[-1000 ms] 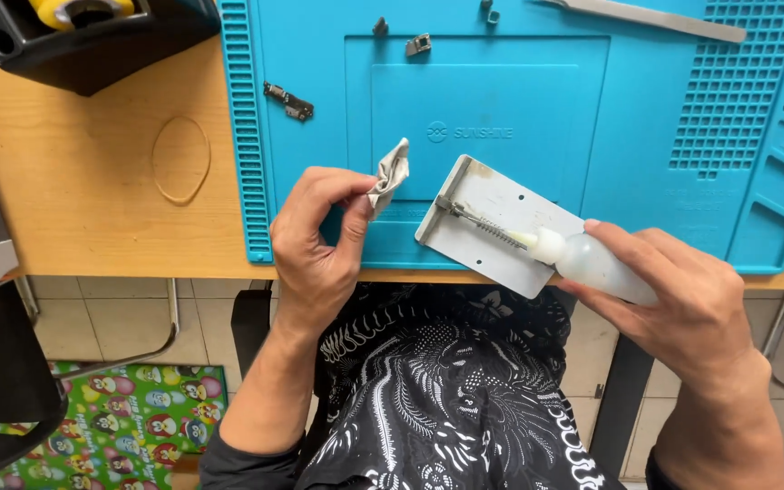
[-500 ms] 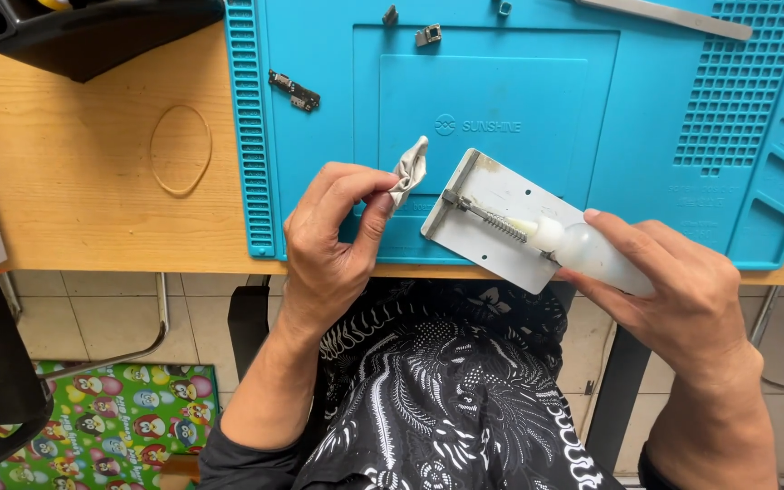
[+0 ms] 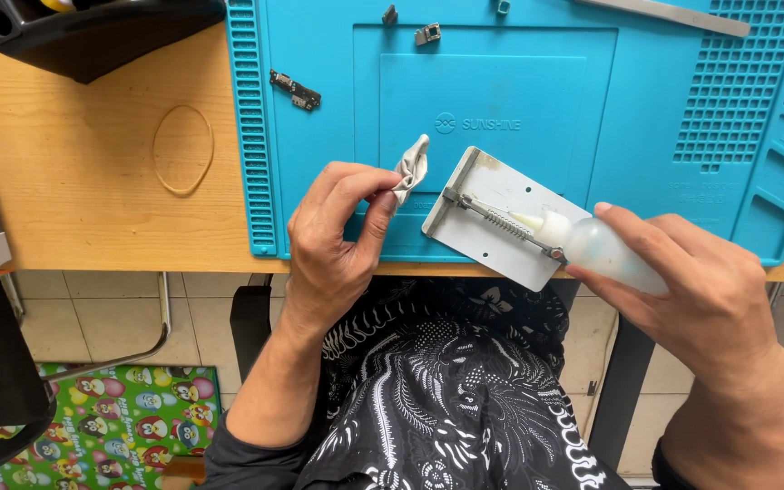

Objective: Cleaning a small metal component from a mobile device using liquid cleaner, a cloth, and a precision tool on a repair mat.

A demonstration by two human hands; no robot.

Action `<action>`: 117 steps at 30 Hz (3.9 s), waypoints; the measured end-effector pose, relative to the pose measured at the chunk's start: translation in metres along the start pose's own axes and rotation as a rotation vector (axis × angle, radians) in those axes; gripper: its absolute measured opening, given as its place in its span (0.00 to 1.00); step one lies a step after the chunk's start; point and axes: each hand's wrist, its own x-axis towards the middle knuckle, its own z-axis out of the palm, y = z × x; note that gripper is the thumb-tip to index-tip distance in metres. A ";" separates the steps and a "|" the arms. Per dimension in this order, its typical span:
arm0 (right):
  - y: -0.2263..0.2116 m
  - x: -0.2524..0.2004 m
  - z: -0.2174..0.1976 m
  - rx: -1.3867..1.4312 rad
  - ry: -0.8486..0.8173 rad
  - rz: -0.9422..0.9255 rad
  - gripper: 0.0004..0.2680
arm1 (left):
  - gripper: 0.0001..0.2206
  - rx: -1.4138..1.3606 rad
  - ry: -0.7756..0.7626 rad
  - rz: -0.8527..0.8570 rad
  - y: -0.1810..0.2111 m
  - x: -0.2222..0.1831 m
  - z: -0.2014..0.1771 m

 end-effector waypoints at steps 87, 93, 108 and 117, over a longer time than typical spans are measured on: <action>-0.032 0.029 0.049 0.676 0.304 -0.087 0.08 | 0.06 0.458 -0.380 0.651 0.005 0.016 0.001; -0.032 0.028 0.047 0.678 0.280 -0.059 0.08 | 0.05 0.550 -0.329 0.714 0.016 0.021 0.006; -0.032 0.025 0.054 0.580 0.320 -0.059 0.11 | 0.05 0.596 -0.341 0.867 0.015 0.029 -0.001; -0.033 0.024 0.051 0.639 0.296 -0.030 0.10 | 0.05 0.546 -0.389 0.773 0.008 0.026 0.002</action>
